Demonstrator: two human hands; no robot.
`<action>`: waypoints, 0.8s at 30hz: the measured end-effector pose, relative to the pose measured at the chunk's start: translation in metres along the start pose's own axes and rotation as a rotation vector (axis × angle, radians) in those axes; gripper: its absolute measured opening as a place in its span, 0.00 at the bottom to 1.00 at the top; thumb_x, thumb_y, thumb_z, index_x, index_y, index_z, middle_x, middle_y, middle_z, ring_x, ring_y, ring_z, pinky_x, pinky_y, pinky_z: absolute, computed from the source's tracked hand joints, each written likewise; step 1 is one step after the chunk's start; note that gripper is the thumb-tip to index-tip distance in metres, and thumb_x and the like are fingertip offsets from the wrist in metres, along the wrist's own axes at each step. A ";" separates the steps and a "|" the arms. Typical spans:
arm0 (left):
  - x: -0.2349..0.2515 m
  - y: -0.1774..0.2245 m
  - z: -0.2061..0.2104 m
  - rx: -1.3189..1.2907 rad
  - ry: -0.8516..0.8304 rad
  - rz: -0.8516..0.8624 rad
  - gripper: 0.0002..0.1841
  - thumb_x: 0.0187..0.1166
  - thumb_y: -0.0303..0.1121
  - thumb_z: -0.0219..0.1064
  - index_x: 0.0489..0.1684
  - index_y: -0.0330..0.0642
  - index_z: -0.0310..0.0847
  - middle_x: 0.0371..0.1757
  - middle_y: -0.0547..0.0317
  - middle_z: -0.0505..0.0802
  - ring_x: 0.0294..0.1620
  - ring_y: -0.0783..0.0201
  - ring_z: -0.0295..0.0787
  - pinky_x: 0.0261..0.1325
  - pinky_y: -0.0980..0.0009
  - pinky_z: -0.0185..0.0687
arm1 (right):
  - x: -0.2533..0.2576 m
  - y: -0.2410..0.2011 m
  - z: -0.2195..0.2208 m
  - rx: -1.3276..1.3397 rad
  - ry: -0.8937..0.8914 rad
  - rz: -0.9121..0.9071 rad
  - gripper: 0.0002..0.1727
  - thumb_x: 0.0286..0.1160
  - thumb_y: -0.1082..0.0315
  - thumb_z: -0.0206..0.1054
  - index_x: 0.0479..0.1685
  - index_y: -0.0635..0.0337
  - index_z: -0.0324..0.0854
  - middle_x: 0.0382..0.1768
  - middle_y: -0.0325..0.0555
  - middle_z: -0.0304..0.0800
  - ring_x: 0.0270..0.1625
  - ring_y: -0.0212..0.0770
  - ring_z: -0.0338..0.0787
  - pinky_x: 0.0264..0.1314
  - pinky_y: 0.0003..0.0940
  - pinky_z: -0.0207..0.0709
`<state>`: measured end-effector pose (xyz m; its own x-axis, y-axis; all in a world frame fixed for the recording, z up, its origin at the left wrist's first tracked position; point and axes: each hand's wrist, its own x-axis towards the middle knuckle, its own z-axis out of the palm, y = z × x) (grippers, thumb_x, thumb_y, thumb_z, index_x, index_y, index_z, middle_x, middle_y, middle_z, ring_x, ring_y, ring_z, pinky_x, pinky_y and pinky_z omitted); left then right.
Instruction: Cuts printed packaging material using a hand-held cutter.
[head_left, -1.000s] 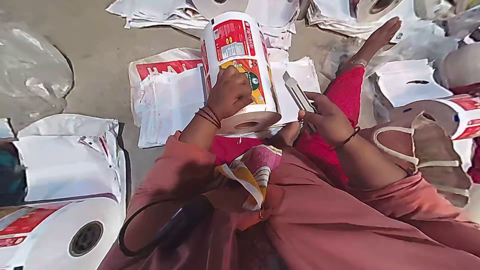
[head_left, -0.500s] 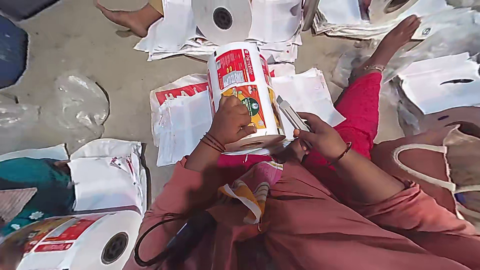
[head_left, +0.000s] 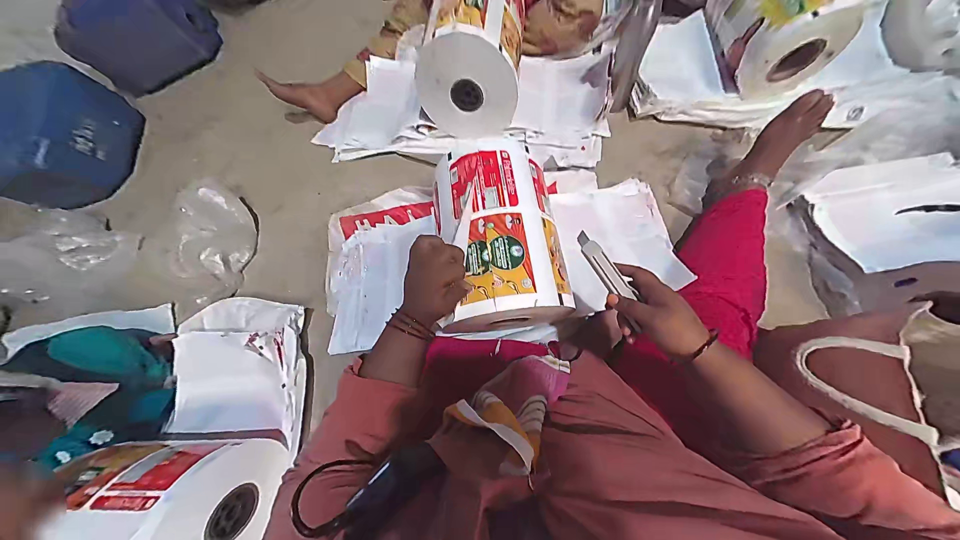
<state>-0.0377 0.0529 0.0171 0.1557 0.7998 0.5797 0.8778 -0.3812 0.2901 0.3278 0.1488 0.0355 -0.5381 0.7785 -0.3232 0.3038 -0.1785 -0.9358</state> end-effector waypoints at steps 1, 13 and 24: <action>0.001 0.001 0.000 -0.055 0.012 -0.011 0.41 0.85 0.67 0.37 0.05 0.47 0.73 0.50 0.51 0.95 0.69 0.42 0.77 0.78 0.43 0.58 | 0.002 -0.001 0.001 0.007 -0.008 -0.001 0.29 0.85 0.68 0.63 0.86 0.51 0.63 0.40 0.44 0.90 0.17 0.30 0.81 0.20 0.25 0.79; 0.000 -0.001 0.031 -1.204 0.686 -0.313 0.36 0.90 0.61 0.23 0.09 0.58 0.64 0.15 0.70 0.74 0.32 0.66 0.81 0.70 0.65 0.74 | 0.073 -0.084 0.050 0.175 -0.047 0.054 0.22 0.94 0.63 0.50 0.84 0.54 0.64 0.40 0.46 0.89 0.17 0.30 0.78 0.18 0.23 0.75; 0.001 0.001 0.030 -0.980 0.605 -0.139 0.35 0.84 0.71 0.43 0.10 0.55 0.64 0.17 0.69 0.76 0.29 0.69 0.80 0.44 0.69 0.80 | 0.172 -0.160 0.104 -0.812 0.115 -0.090 0.34 0.91 0.65 0.54 0.96 0.39 0.52 0.50 0.63 0.90 0.29 0.55 0.92 0.35 0.56 0.88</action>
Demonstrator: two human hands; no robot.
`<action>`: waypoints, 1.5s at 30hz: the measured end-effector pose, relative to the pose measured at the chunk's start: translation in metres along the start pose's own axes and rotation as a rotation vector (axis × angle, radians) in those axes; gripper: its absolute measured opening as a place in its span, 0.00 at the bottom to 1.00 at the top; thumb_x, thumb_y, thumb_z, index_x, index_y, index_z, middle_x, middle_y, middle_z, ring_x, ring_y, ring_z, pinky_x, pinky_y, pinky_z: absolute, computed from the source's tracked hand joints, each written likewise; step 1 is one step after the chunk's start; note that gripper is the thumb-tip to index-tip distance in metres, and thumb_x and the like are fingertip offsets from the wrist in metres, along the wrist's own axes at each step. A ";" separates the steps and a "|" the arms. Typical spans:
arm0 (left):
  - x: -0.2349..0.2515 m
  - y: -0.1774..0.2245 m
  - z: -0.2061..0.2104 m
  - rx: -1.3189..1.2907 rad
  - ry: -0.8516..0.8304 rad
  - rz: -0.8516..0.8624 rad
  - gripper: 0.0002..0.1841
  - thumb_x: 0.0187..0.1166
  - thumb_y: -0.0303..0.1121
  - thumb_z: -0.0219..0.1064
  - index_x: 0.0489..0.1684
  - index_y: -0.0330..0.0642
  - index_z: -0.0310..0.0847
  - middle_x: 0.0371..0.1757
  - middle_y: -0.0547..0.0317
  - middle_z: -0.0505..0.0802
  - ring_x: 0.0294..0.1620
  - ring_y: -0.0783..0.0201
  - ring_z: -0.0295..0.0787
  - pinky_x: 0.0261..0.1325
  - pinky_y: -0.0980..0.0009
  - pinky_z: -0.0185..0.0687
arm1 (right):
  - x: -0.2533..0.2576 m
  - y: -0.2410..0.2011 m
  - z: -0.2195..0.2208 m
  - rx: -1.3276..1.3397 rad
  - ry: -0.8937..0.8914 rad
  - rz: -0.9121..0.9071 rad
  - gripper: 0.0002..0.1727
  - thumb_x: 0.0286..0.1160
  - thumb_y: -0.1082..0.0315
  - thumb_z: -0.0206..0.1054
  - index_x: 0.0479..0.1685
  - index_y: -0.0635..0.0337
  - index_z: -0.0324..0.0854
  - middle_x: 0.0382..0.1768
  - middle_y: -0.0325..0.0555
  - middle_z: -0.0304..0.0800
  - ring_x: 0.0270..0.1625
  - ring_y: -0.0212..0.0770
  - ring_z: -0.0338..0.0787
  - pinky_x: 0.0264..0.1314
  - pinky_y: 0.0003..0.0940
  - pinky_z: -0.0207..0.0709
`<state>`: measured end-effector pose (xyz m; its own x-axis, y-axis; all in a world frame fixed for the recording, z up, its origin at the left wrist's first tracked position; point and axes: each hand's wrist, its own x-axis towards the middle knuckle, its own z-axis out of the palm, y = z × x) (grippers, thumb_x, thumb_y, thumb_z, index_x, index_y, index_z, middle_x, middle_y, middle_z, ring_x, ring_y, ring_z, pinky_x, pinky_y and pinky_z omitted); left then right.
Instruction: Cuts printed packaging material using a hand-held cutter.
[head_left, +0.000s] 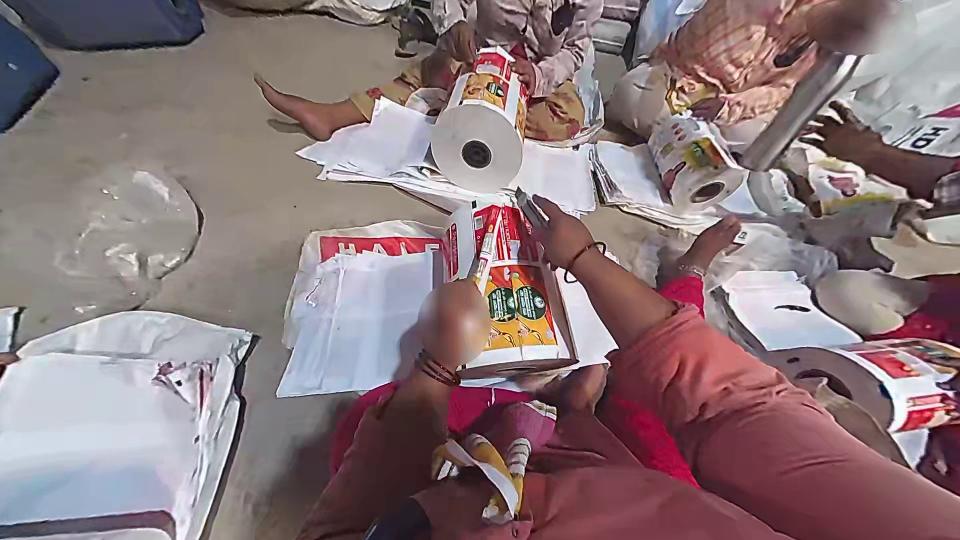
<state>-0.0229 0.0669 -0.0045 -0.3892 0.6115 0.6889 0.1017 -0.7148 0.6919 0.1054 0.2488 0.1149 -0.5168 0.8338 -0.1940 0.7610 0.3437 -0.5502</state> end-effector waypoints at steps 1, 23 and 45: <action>-0.001 -0.001 -0.001 0.005 -0.007 0.018 0.36 0.84 0.71 0.42 0.10 0.55 0.64 0.17 0.68 0.76 0.29 0.68 0.80 0.43 0.69 0.80 | 0.006 -0.007 -0.001 -0.067 0.007 -0.001 0.32 0.90 0.65 0.54 0.93 0.41 0.59 0.50 0.62 0.91 0.32 0.56 0.92 0.37 0.57 0.87; 0.002 -0.006 -0.014 -0.001 -0.015 0.184 0.35 0.88 0.65 0.43 0.10 0.51 0.62 0.15 0.67 0.71 0.26 0.69 0.76 0.40 0.71 0.76 | 0.012 -0.074 -0.021 -0.428 -0.250 -0.023 0.23 0.94 0.60 0.51 0.80 0.57 0.75 0.50 0.62 0.89 0.38 0.54 0.90 0.45 0.54 0.84; 0.004 0.020 -0.027 0.342 -0.057 0.282 0.36 0.90 0.62 0.45 0.07 0.48 0.59 0.13 0.63 0.71 0.25 0.68 0.76 0.37 0.71 0.75 | 0.005 -0.047 0.005 -0.354 0.003 -0.026 0.31 0.84 0.67 0.57 0.89 0.44 0.67 0.63 0.64 0.89 0.62 0.65 0.90 0.63 0.68 0.79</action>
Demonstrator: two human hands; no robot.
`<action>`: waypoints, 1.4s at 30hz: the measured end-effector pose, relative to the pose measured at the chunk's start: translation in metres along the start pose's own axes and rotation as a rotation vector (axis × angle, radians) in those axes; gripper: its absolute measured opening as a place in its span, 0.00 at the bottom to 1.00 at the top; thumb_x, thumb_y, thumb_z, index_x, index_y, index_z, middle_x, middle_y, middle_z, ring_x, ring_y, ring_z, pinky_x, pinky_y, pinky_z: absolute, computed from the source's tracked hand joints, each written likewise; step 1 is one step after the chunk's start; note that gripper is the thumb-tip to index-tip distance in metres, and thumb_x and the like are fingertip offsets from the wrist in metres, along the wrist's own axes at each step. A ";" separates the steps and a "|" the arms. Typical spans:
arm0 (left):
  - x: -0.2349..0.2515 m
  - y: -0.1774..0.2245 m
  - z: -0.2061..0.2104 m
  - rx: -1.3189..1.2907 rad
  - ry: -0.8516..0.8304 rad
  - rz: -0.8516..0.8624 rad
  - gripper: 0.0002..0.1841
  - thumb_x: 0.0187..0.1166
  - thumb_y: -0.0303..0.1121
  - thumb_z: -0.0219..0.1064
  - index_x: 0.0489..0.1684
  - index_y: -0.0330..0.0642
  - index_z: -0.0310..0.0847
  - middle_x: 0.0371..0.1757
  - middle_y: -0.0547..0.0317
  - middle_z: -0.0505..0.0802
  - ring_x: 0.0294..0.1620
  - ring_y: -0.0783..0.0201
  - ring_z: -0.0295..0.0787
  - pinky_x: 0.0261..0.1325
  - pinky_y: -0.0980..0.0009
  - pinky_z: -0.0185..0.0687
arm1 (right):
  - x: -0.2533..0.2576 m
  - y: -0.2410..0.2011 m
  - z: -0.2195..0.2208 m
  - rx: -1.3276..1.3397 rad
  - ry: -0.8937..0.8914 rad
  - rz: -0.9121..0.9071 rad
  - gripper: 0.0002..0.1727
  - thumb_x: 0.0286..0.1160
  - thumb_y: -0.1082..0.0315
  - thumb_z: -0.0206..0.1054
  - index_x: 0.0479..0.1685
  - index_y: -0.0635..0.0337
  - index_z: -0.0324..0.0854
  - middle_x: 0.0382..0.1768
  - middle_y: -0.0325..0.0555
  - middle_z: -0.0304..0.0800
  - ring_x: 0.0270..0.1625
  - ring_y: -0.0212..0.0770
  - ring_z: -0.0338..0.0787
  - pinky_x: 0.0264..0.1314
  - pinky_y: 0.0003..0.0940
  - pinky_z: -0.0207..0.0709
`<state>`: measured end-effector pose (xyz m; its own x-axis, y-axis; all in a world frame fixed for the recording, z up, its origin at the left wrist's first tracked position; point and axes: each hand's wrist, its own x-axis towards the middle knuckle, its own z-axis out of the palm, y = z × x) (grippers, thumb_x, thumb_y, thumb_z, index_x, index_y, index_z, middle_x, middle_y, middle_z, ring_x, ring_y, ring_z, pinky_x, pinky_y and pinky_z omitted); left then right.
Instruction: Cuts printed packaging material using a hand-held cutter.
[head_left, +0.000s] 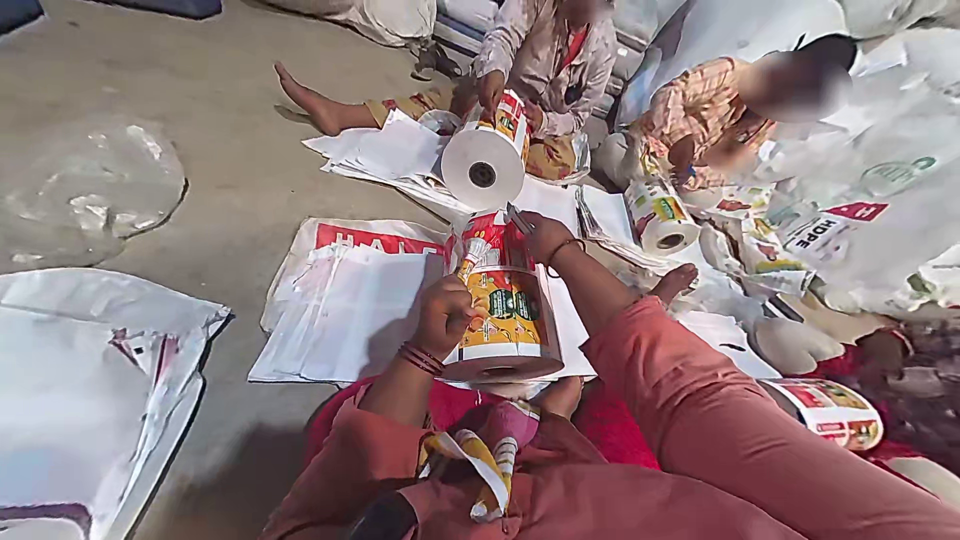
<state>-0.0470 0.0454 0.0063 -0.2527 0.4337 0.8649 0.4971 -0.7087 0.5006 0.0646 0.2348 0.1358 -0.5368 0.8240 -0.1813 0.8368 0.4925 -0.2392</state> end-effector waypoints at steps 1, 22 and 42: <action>0.000 0.000 -0.002 -0.009 0.001 0.006 0.36 0.90 0.62 0.45 0.07 0.48 0.59 0.13 0.64 0.70 0.25 0.68 0.75 0.37 0.71 0.74 | 0.007 -0.004 0.001 -0.056 -0.012 -0.018 0.30 0.83 0.68 0.58 0.87 0.47 0.69 0.66 0.63 0.88 0.68 0.65 0.87 0.69 0.70 0.76; -0.026 -0.028 -0.140 1.078 -0.350 -1.440 0.36 0.85 0.62 0.56 0.43 0.29 0.87 0.51 0.23 0.91 0.59 0.24 0.87 0.55 0.21 0.73 | -0.093 0.083 0.030 0.581 0.132 0.128 0.29 0.85 0.73 0.62 0.86 0.60 0.64 0.53 0.59 0.85 0.30 0.44 0.90 0.38 0.45 0.90; 0.090 -0.063 0.059 0.814 -0.831 -0.501 0.24 0.93 0.52 0.46 0.80 0.60 0.77 0.88 0.49 0.72 0.89 0.40 0.63 0.84 0.36 0.63 | -0.149 0.260 0.180 1.371 0.371 0.076 0.33 0.66 0.66 0.66 0.74 0.69 0.63 0.37 0.37 0.81 0.26 0.28 0.80 0.27 0.27 0.78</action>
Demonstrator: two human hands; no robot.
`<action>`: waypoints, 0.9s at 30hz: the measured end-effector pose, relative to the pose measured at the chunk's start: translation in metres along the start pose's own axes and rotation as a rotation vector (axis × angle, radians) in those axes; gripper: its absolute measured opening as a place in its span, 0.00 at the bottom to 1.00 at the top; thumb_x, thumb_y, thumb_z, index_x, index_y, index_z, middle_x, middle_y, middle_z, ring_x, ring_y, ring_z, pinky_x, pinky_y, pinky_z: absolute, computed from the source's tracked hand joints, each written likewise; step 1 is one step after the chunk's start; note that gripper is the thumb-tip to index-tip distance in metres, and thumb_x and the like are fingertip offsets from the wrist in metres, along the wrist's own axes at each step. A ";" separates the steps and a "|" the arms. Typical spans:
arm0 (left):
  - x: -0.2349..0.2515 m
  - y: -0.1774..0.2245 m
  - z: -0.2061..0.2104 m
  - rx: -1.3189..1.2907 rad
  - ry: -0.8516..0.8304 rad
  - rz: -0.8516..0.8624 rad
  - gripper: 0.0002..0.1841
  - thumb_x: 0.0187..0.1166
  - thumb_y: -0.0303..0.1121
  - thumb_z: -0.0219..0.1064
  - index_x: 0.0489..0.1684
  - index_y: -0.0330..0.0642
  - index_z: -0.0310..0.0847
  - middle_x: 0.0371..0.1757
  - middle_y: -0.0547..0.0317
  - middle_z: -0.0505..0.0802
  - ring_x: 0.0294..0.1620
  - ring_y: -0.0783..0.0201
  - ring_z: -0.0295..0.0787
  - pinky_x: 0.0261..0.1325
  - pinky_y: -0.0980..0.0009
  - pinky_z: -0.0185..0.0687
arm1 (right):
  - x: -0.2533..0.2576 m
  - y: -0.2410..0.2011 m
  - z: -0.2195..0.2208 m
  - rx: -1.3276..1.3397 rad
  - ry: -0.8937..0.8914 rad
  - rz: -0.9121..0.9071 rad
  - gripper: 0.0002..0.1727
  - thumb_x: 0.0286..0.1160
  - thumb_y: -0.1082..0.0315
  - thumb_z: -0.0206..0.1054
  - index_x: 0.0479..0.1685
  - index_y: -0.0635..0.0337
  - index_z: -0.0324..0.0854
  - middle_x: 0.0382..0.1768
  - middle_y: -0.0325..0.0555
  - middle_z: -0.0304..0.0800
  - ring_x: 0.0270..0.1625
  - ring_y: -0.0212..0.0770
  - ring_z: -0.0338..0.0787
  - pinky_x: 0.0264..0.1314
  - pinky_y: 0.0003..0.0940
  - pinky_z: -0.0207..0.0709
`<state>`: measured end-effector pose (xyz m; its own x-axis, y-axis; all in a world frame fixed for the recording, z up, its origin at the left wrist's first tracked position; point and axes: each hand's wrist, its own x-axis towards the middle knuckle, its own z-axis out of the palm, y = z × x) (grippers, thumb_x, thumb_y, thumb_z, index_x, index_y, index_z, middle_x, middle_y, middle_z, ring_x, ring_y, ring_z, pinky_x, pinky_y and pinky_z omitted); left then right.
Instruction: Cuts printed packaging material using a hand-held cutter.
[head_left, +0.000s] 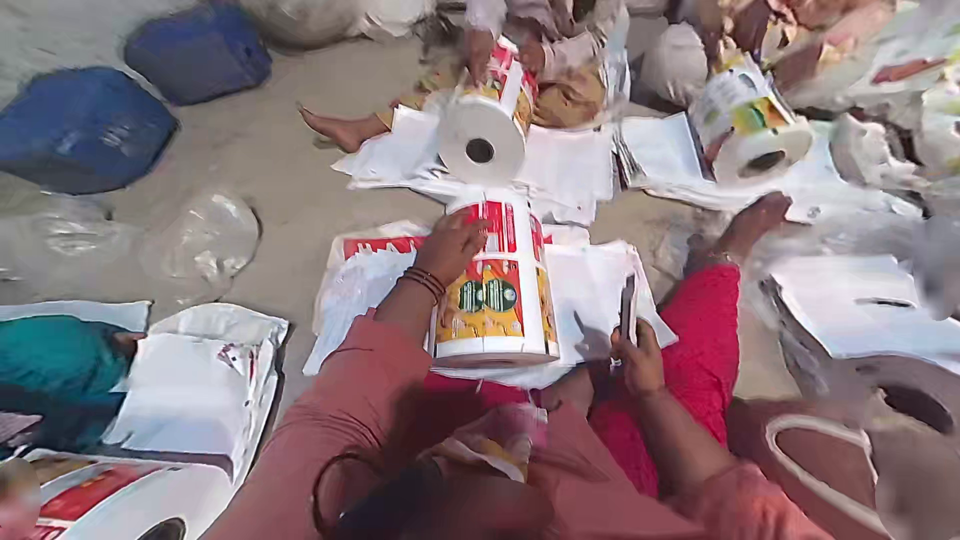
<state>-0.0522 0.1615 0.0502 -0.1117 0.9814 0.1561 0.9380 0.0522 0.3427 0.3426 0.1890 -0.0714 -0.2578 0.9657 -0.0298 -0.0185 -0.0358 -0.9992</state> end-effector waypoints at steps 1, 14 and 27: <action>0.013 -0.002 -0.006 0.038 0.008 0.010 0.24 0.92 0.52 0.48 0.80 0.61 0.78 0.88 0.50 0.73 0.88 0.42 0.65 0.83 0.37 0.65 | 0.007 -0.002 0.000 0.043 -0.017 0.005 0.34 0.66 0.66 0.66 0.74 0.68 0.63 0.36 0.37 0.82 0.25 0.28 0.80 0.26 0.26 0.78; 0.093 0.074 -0.020 0.122 -0.164 -0.605 0.29 0.80 0.53 0.67 0.50 0.27 0.86 0.56 0.29 0.90 0.63 0.33 0.87 0.63 0.30 0.78 | 0.002 -0.009 -0.025 0.587 -0.122 0.085 0.27 0.72 0.67 0.61 0.72 0.58 0.64 0.35 0.34 0.84 0.22 0.26 0.80 0.21 0.20 0.76; 0.078 0.097 -0.002 -0.545 -0.062 -0.550 0.37 0.91 0.59 0.45 0.81 0.32 0.64 0.69 0.31 0.84 0.70 0.41 0.84 0.71 0.39 0.77 | 0.000 -0.027 -0.012 0.127 -0.089 0.132 0.33 0.69 0.67 0.67 0.77 0.68 0.66 0.35 0.38 0.80 0.24 0.28 0.78 0.24 0.25 0.76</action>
<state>0.0293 0.2426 0.0972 -0.4808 0.8500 -0.2153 0.4570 0.4524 0.7658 0.3545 0.1930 -0.0443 -0.3503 0.9242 -0.1520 -0.0991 -0.1979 -0.9752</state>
